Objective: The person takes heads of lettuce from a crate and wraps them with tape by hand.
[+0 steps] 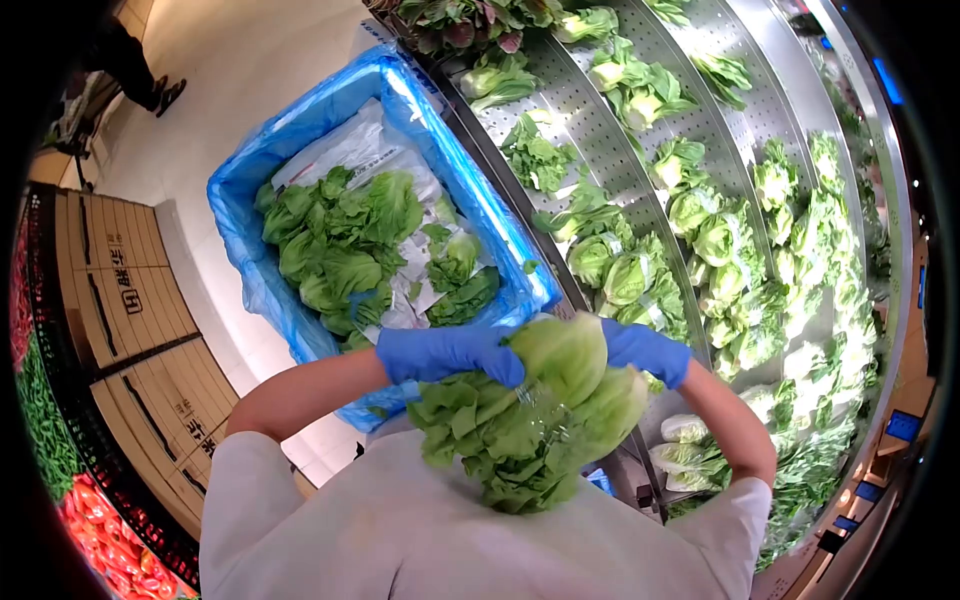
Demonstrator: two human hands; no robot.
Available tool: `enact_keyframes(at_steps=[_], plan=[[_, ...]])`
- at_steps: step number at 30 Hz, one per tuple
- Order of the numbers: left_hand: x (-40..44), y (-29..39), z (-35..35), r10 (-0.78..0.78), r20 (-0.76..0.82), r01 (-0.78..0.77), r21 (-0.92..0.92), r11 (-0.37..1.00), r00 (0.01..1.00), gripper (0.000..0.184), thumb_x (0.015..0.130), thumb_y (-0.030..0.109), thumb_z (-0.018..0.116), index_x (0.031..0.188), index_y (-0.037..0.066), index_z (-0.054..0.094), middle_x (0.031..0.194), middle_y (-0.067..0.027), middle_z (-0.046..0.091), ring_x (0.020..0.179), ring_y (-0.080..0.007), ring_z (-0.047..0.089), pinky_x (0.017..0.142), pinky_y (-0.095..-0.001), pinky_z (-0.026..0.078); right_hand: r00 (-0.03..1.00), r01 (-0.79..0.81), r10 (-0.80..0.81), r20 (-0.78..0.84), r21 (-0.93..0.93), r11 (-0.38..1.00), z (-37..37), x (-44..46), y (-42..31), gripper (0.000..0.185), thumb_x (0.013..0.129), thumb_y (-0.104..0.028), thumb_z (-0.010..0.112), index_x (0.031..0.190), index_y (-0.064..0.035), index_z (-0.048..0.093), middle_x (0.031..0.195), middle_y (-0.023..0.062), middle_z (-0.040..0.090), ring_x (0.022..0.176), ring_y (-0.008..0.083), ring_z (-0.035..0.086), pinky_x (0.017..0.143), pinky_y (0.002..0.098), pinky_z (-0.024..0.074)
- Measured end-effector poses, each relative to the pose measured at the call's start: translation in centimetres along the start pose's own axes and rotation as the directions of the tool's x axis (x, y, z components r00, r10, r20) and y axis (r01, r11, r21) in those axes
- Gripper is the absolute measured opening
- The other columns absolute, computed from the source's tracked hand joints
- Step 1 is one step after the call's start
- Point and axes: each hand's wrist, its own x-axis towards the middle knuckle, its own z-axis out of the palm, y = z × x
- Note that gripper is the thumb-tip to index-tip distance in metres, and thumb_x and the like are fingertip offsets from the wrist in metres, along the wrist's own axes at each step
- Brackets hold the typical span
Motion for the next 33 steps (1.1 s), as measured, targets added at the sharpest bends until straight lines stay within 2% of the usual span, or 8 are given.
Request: enact_keyframes(at_steps=[6,8,16,18,21,27,29,33], plan=[[1.5,-3.7,0.1,-0.113,-0.076,0.120,0.105,0.987,0.991,0.067,0.076,0.005,0.062,0.134,0.008,0.030,0.115,-0.0065,0.053,0.101,-0.0129,0.054,0.086,-0.0301,0.046,0.962,-0.267,0.271,0.031,0.314,0.911,1.4,3.3,0.8,0.055,0.082,-0.007,0.052,0.133,-0.0012,0.032,0.128,0.0126,0.045,0.109,0.0195,0.049,0.092,0.0323,0.0394],[1.5,-4.0,-0.1,-0.132,-0.103,0.133,0.000,0.991,0.986,0.067,0.077,0.008,0.062,0.135,0.008,0.028,0.118,-0.0074,0.051,0.104,-0.0140,0.052,0.090,-0.0305,0.044,0.998,-0.008,0.051,-0.039,0.708,0.707,1.8,4.1,1.9,0.057,0.082,-0.005,0.052,0.134,-0.0011,0.030,0.125,0.0115,0.047,0.109,0.0173,0.048,0.092,0.0305,0.0390],[0.7,-2.4,3.5,-0.033,-0.196,0.055,0.105,0.993,0.980,0.071,0.077,0.012,0.062,0.137,0.009,0.024,0.125,-0.0097,0.046,0.110,-0.0182,0.050,0.095,-0.0322,0.041,0.994,-0.091,0.106,0.036,0.807,0.583,1.1,4.6,0.8,0.054,0.085,-0.015,0.056,0.131,0.0031,0.033,0.122,0.0108,0.049,0.111,0.0176,0.049,0.091,0.0294,0.0418],[0.5,-2.6,3.6,-0.026,-0.231,0.056,0.125,0.991,0.973,0.071,0.076,0.013,0.062,0.137,0.008,0.025,0.124,-0.0101,0.046,0.110,-0.0190,0.050,0.095,-0.0327,0.042,0.996,0.088,-0.076,-0.050,0.738,0.669,1.3,3.9,0.7,0.056,0.086,-0.019,0.057,0.131,0.0032,0.032,0.125,0.0116,0.045,0.112,0.0200,0.049,0.091,0.0293,0.0421],[0.0,-2.9,3.0,-0.099,-0.268,0.055,-0.166,0.985,0.958,0.068,0.076,0.014,0.063,0.134,0.007,0.029,0.124,-0.0102,0.047,0.110,-0.0195,0.050,0.095,-0.0338,0.042,0.999,-0.036,0.034,0.018,0.740,0.672,1.1,4.1,-2.5,0.055,0.086,-0.019,0.056,0.130,0.0036,0.033,0.128,0.0117,0.042,0.113,0.0202,0.048,0.092,0.0304,0.0418],[0.2,-3.4,-1.3,0.025,-0.362,0.020,0.121,0.992,0.932,0.052,0.082,0.016,0.061,0.129,0.008,0.039,0.116,-0.0058,0.053,0.099,-0.0140,0.056,0.085,-0.0288,0.049,0.995,-0.090,0.047,0.086,0.612,0.786,0.9,5.6,-4.9,0.060,0.079,-0.029,0.065,0.125,0.0022,0.042,0.121,0.0080,0.050,0.106,0.0143,0.049,0.089,0.0264,0.0403],[-0.2,-3.6,-3.9,0.218,-0.333,-0.066,0.413,0.908,0.918,0.047,0.084,0.019,0.059,0.126,0.007,0.041,0.116,-0.0056,0.053,0.099,-0.0131,0.056,0.083,-0.0268,0.049,0.996,0.004,-0.046,0.080,0.464,0.886,0.7,3.9,-7.4,0.048,0.079,-0.016,0.065,0.118,0.0050,0.049,0.106,0.0023,0.057,0.096,0.0067,0.048,0.084,0.0235,0.0402],[-0.2,-2.5,-2.1,0.187,-0.296,-0.107,0.265,0.958,0.937,0.050,0.083,0.019,0.058,0.127,0.006,0.039,0.116,-0.0062,0.053,0.099,-0.0126,0.056,0.085,-0.0267,0.048,0.999,-0.012,-0.009,0.037,0.541,0.841,2.3,0.6,-8.9,0.044,0.075,-0.014,0.070,0.114,-0.0004,0.055,0.100,0.0001,0.059,0.091,0.0050,0.049,0.084,0.0231,0.0403]])
